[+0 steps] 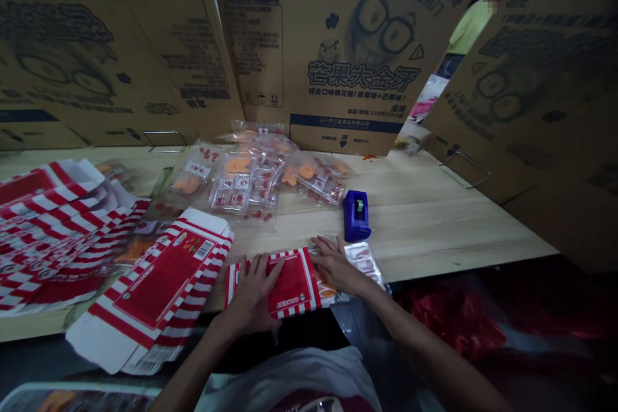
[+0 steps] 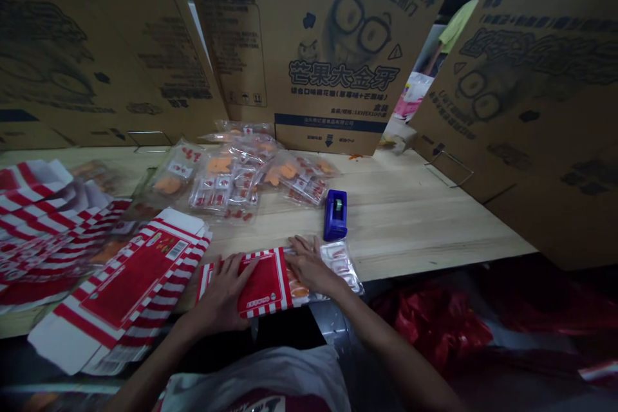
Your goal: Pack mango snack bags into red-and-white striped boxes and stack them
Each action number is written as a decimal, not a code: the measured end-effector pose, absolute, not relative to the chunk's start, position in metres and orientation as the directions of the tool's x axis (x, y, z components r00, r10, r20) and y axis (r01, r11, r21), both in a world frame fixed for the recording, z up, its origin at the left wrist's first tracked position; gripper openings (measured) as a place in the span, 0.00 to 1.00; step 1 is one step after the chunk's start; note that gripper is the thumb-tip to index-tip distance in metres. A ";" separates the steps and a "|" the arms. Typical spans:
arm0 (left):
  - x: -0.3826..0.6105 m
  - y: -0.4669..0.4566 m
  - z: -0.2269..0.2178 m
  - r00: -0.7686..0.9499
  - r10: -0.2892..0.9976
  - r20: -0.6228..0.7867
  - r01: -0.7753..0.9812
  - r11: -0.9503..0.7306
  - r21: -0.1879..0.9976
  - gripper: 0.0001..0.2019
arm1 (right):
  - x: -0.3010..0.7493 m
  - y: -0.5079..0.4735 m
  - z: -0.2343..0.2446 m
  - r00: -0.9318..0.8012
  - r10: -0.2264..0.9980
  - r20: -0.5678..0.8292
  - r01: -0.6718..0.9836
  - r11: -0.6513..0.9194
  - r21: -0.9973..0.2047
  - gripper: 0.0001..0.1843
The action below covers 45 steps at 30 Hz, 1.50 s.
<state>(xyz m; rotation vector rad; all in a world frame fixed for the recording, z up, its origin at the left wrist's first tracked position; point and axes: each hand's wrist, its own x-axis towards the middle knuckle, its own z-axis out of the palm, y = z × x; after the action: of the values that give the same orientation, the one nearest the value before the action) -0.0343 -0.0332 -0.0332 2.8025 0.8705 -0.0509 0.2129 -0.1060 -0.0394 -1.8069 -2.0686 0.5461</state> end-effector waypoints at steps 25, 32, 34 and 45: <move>-0.028 -0.044 -0.017 0.501 0.849 0.166 0.787 -0.527 0.321 0.58 | 0.145 -0.148 -0.044 0.691 0.701 0.173 0.232 0.011 -0.973 0.19; -0.028 -0.062 -0.027 0.445 0.887 0.119 0.631 -0.406 0.661 0.44 | 0.134 -0.123 -0.048 0.557 0.826 -0.085 -0.214 0.043 -0.976 0.21; -0.035 -0.056 -0.036 0.453 0.887 0.091 0.458 -0.319 0.830 0.37 | 0.135 -0.118 -0.049 0.486 0.868 -0.097 -0.243 0.027 -0.970 0.23; -0.057 -0.048 -0.042 0.625 0.774 -0.102 -0.009 0.138 0.990 0.37 | 0.145 -0.128 -0.062 0.316 0.948 -0.043 0.068 -0.068 -0.995 0.18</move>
<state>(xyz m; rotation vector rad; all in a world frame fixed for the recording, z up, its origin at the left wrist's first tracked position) -0.0566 -0.0476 -0.0419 1.3247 0.7272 0.6452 0.1447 -0.1276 -0.0623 -1.4414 -0.9961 0.9707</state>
